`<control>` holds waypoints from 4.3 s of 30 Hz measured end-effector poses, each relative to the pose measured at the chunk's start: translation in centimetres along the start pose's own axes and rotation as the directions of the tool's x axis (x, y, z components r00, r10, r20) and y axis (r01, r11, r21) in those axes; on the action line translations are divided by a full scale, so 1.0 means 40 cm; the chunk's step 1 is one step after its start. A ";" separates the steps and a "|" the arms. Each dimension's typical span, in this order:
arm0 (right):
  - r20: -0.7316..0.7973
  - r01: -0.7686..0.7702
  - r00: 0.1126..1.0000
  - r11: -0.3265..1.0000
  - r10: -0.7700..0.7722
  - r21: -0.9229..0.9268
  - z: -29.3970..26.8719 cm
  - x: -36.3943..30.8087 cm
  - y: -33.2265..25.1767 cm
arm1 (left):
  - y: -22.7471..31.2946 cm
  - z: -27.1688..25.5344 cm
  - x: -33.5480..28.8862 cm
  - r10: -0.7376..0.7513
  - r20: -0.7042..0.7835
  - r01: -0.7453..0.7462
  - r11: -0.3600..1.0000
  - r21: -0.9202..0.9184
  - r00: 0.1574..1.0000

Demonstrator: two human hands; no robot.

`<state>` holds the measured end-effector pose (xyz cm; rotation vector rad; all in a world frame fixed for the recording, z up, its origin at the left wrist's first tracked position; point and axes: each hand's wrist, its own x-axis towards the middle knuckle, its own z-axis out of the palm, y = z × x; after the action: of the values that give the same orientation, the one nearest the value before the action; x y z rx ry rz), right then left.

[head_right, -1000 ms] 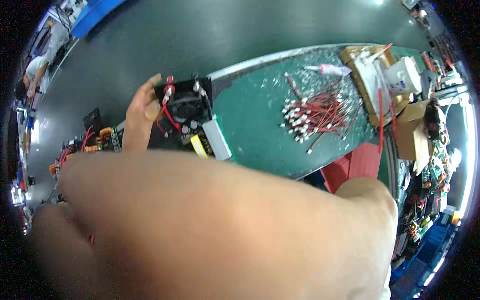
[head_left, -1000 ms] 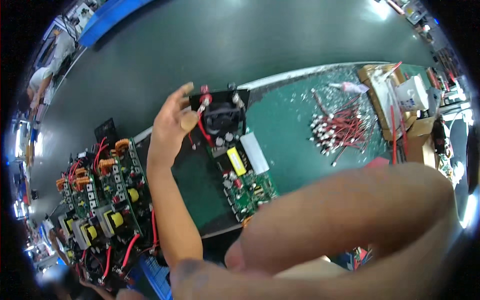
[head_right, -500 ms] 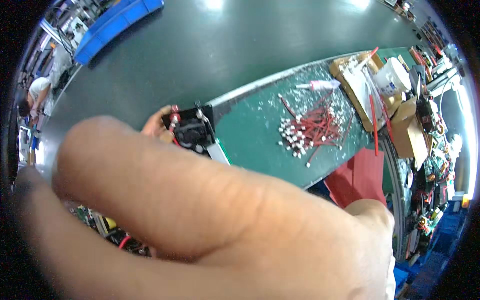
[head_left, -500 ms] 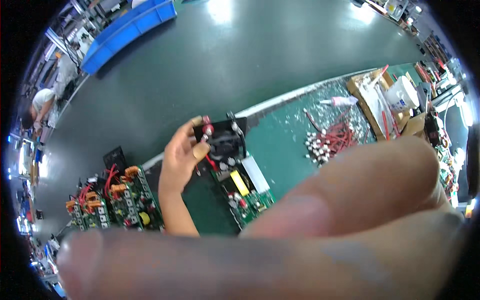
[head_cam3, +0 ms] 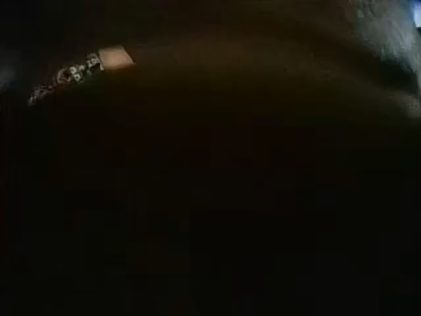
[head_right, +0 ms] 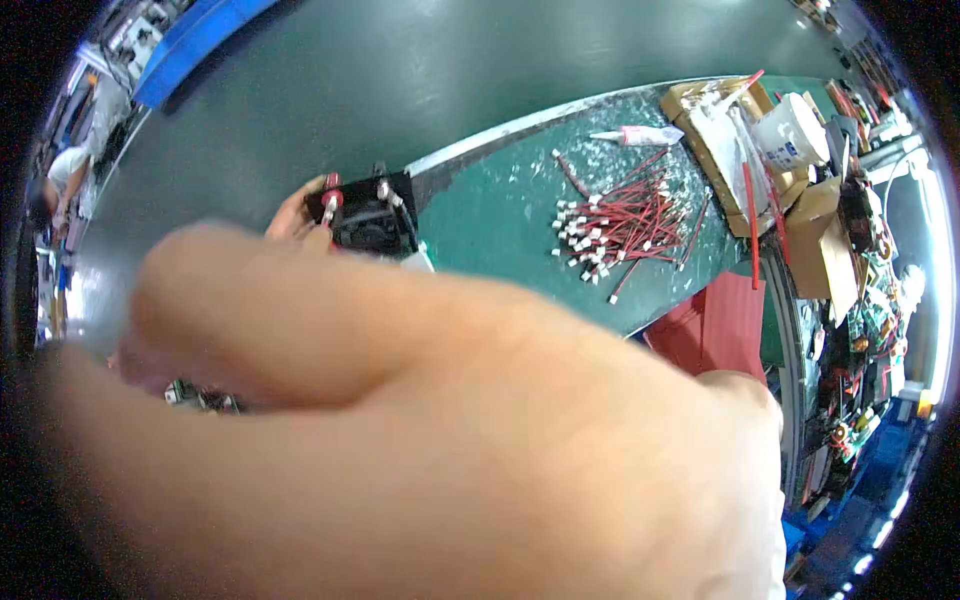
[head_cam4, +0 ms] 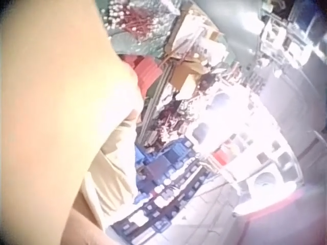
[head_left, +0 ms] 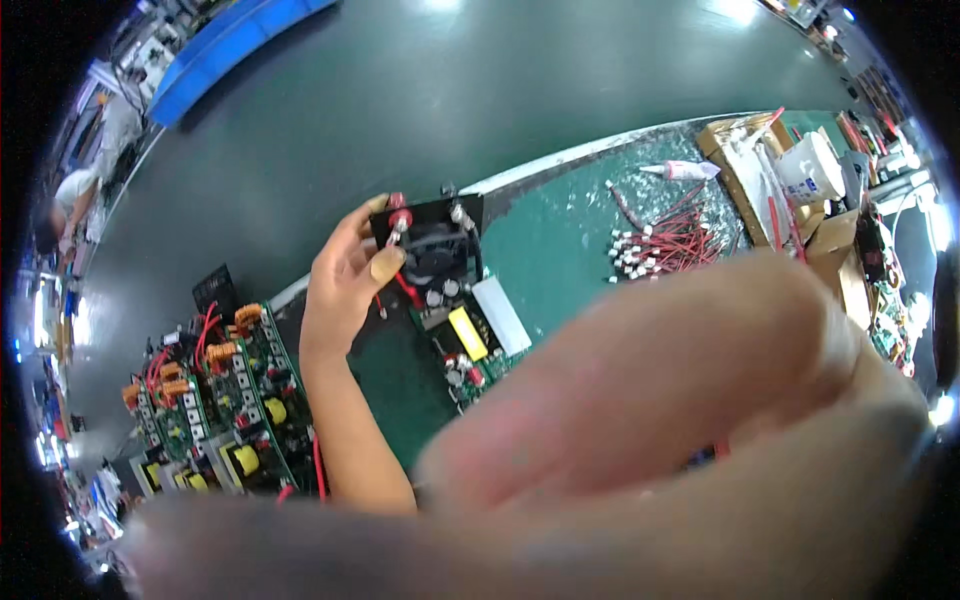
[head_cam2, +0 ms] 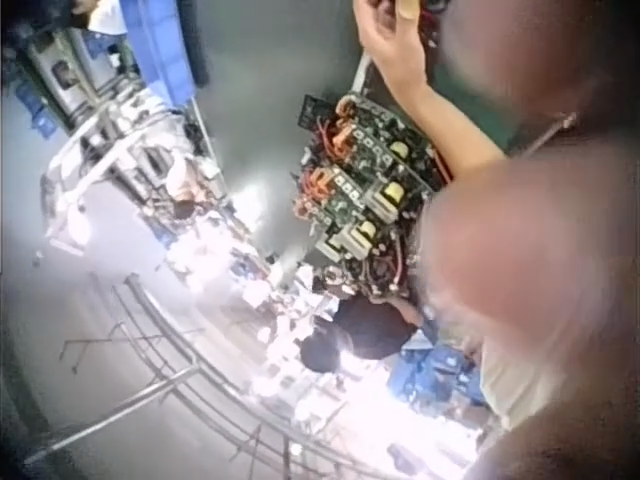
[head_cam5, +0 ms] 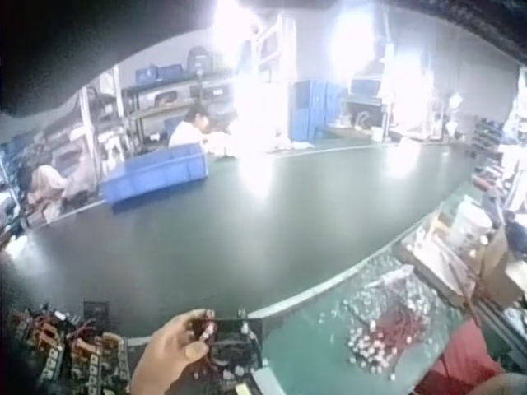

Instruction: Assembling electronic units by attaching cooling fans to circuit boards and applying adhesive or thermal paste.

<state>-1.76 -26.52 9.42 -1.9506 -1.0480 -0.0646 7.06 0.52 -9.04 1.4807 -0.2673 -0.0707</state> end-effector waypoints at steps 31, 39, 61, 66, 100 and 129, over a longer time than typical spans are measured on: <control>0.046 -0.504 0.816 0.670 0.576 0.545 0.177 0.045 0.395 | 0.165 0.034 -0.127 -0.235 -0.256 0.289 0.937 0.195 0.938; 0.206 -0.570 0.806 0.633 0.555 0.524 0.172 0.028 0.431 | 0.167 0.085 -0.195 -0.283 -0.348 0.401 0.853 0.334 0.894; 0.223 -0.594 0.790 0.625 0.571 0.506 0.155 0.056 0.394 | 0.045 0.062 -0.207 -0.023 -0.336 0.064 0.992 0.111 0.942; -0.177 -0.341 0.892 0.877 0.415 0.340 0.170 -0.010 0.286 | 0.159 0.048 -0.203 -0.010 -0.537 -0.285 0.839 -0.463 0.844; 0.158 -0.549 0.833 0.755 0.531 0.359 0.118 0.089 0.417 | 0.142 0.119 -0.203 -0.081 -0.374 0.310 0.730 0.608 0.924; -0.165 -0.369 0.893 0.892 0.418 0.262 0.192 0.045 0.406 | 0.077 0.177 -0.234 -0.074 -0.590 0.090 0.996 -0.003 0.804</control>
<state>8.00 -23.72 -5.51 -1.8629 -0.4754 0.0640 -3.94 -4.12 -6.78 1.4652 0.3087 0.3273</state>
